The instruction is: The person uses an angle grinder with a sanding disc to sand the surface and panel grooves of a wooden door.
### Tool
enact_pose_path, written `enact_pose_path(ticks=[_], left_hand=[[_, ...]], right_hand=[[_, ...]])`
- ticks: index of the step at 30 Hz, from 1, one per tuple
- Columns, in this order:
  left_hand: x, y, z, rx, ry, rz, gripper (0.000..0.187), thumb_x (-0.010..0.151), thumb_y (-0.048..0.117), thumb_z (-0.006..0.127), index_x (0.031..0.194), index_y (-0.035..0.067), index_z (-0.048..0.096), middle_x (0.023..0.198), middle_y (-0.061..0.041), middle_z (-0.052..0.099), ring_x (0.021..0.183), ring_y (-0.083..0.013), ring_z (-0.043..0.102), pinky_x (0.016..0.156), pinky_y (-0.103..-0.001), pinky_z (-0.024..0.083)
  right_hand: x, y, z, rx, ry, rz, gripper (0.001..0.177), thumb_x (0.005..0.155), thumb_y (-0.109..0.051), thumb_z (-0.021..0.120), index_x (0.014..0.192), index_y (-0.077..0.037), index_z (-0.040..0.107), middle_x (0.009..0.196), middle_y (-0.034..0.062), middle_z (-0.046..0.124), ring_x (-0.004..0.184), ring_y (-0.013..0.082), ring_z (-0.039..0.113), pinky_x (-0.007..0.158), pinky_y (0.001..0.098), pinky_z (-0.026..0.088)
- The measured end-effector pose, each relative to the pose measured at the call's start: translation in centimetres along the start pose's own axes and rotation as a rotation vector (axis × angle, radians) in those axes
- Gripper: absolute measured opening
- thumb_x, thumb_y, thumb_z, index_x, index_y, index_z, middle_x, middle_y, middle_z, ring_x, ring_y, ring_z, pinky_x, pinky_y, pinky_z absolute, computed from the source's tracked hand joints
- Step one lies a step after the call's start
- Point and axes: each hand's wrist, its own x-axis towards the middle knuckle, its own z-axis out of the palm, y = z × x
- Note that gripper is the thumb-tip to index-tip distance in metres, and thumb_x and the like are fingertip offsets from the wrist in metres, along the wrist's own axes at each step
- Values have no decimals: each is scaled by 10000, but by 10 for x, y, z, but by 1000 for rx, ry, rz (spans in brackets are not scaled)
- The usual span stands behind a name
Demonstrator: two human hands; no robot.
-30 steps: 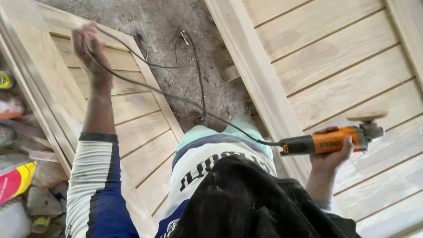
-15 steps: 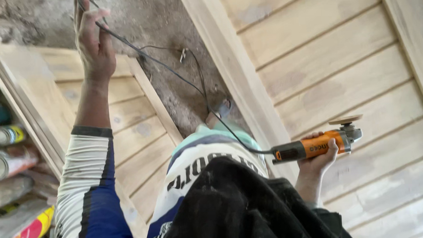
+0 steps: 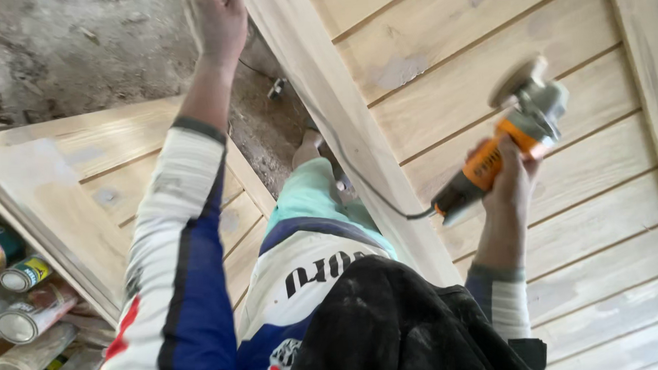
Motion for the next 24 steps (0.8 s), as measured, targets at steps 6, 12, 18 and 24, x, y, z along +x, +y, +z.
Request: enact_pose_path(ticks=[6, 12, 18, 24], left_hand=[[59, 33, 116, -234, 57, -242, 383, 1084, 68, 439, 1457, 103, 520, 1713, -124, 249, 1621, -373, 114, 1324, -493, 176], [60, 43, 154, -108, 113, -251, 692, 941, 65, 463, 1593, 16, 237, 1663, -245, 131, 1553, -413, 130, 1310, -435, 146], [53, 54, 142, -30, 101, -284, 646, 1051, 174, 429, 1636, 111, 161, 1704, -167, 115, 1584, -404, 110, 1333, -447, 191], [50, 59, 144, -22, 85, -323, 682, 1030, 210, 430, 1649, 153, 150, 1733, -132, 98, 1597, -411, 127, 1338, -441, 228]], right_hand=[[89, -11, 119, -695, -140, -82, 343, 874, -198, 804, 1111, -7, 646, 897, 134, 702, 725, 246, 676, 635, 392, 570], [164, 24, 226, -1284, -243, -164, 592, 793, -353, 871, 1156, 6, 572, 891, 226, 729, 812, 423, 707, 723, 538, 560], [193, 62, 280, -1368, -335, -14, 591, 820, -391, 832, 1152, -24, 509, 871, 215, 711, 814, 431, 709, 743, 548, 555], [201, 77, 299, -1418, -378, -63, 605, 799, -385, 853, 1119, -17, 496, 872, 235, 698, 830, 453, 688, 747, 564, 536]])
